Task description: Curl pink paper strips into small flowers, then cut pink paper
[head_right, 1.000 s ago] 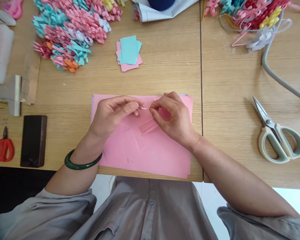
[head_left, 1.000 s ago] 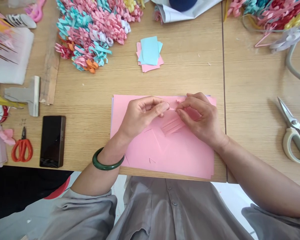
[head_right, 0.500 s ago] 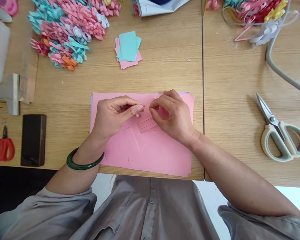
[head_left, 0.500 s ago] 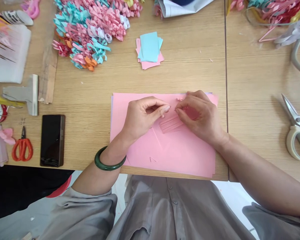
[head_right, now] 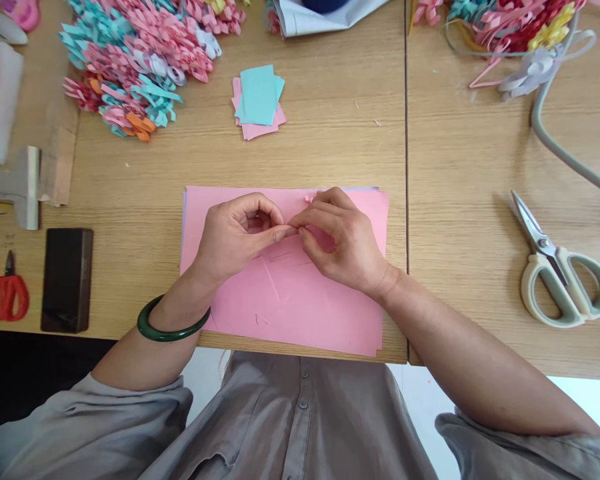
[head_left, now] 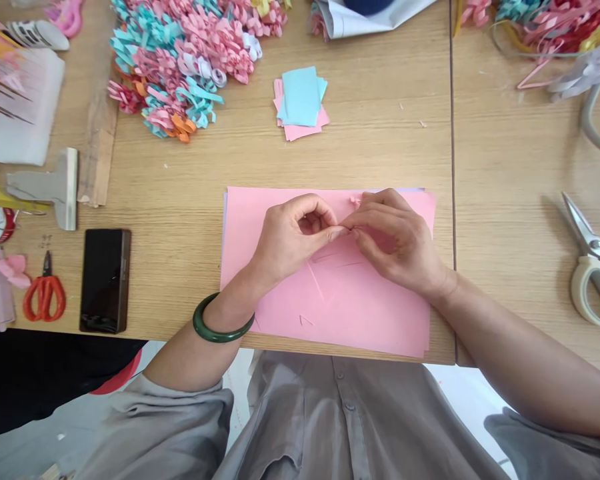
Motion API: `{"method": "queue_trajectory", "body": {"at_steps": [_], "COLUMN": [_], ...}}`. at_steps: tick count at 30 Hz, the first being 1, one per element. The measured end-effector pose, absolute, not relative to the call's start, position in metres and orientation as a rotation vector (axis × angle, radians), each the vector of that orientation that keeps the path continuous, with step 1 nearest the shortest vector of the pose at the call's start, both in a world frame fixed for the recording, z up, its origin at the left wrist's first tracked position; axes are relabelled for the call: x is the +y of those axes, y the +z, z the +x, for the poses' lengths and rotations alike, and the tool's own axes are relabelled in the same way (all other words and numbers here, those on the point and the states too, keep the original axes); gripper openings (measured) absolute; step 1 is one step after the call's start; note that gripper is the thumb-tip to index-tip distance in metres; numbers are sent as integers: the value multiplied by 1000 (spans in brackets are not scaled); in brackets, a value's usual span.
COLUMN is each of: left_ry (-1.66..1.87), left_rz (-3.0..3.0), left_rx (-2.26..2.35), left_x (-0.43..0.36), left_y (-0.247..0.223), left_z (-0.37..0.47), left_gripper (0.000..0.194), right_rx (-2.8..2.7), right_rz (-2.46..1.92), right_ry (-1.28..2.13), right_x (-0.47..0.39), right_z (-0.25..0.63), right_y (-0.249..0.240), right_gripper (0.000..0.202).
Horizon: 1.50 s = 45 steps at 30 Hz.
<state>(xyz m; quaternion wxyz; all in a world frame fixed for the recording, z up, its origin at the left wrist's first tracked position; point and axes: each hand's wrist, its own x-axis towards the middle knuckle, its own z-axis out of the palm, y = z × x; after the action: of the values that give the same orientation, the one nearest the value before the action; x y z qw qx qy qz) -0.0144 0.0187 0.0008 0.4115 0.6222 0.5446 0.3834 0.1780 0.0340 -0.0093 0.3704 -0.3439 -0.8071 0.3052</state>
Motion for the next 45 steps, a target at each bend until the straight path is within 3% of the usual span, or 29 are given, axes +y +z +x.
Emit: {"method": "queue_trajectory", "body": {"at_steps": [9,16,21,29,39,45], "left_ry": [969,882,982,802,766,894], "left_rz": [1834,2032,1716,788,639,909], "left_rx": [1292,1369,1312,964,973,1083], "left_x": [19,17,16,15,14,9], "left_y": [5,4,5,10,9,10], "left_z": [-16,-19,-16,-9,-5,-2], "left_gripper": [16,27,38,21,23,20], "right_rx": [-2086,-2179,-2047,-1827,-1923,-1921], "right_rz": [-790,-782,-835,-917,-909,-990], "right_ry": [799,817,872,930,594,617], "right_x": [33,35,34,36,32,33], "right_z": [177,176,177,180,174,176], "right_y": [-9,-10,-7,-3,-4,-5], "right_gripper": [15,13,18,18,9,13]}}
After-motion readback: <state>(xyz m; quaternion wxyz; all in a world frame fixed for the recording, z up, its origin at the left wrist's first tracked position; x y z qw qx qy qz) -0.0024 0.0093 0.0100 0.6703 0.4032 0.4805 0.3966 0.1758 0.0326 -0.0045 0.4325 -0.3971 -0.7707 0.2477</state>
